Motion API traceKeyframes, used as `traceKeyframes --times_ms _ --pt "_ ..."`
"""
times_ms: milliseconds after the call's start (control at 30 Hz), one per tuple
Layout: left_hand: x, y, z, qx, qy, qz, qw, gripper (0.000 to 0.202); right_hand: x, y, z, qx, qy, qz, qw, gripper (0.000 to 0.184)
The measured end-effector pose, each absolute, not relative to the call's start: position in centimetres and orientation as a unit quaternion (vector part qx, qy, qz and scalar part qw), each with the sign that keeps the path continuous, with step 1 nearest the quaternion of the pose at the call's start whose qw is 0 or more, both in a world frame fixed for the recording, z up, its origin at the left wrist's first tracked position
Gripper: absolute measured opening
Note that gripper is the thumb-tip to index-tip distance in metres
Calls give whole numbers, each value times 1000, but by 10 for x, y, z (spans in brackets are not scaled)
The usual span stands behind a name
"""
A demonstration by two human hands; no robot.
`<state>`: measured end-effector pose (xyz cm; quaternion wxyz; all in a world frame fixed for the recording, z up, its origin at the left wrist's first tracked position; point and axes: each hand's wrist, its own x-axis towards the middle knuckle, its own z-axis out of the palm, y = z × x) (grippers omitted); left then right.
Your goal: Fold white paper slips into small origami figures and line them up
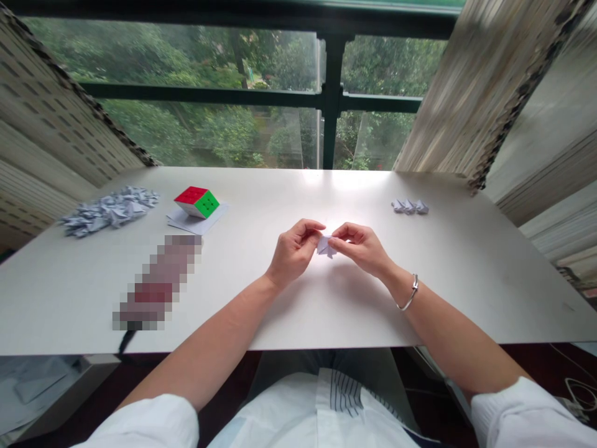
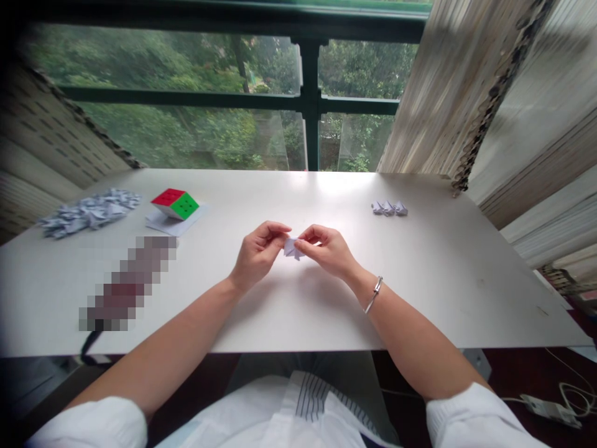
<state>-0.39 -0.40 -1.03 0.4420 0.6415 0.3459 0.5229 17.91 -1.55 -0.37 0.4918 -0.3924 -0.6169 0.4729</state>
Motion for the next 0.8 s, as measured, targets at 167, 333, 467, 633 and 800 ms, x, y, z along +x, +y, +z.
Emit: traceKeyframes --times_ms 167,333,467,633,800 --pt "0 -2 -7 578 335 498 554 37 181 -13 -4 -388 -573 474 544 30" --pt "0 -1 -4 565 358 495 555 28 181 -14 -3 -390 -580 471 538 30" --pt "-1 -1 -1 565 372 497 543 25 180 -15 -2 -399 -589 461 530 31" --pt "-2 0 -1 568 373 492 545 23 178 -17 0 -405 -557 499 526 30" --pt "-2 2 -3 572 363 473 563 25 175 -17 1 -412 -526 521 531 28"
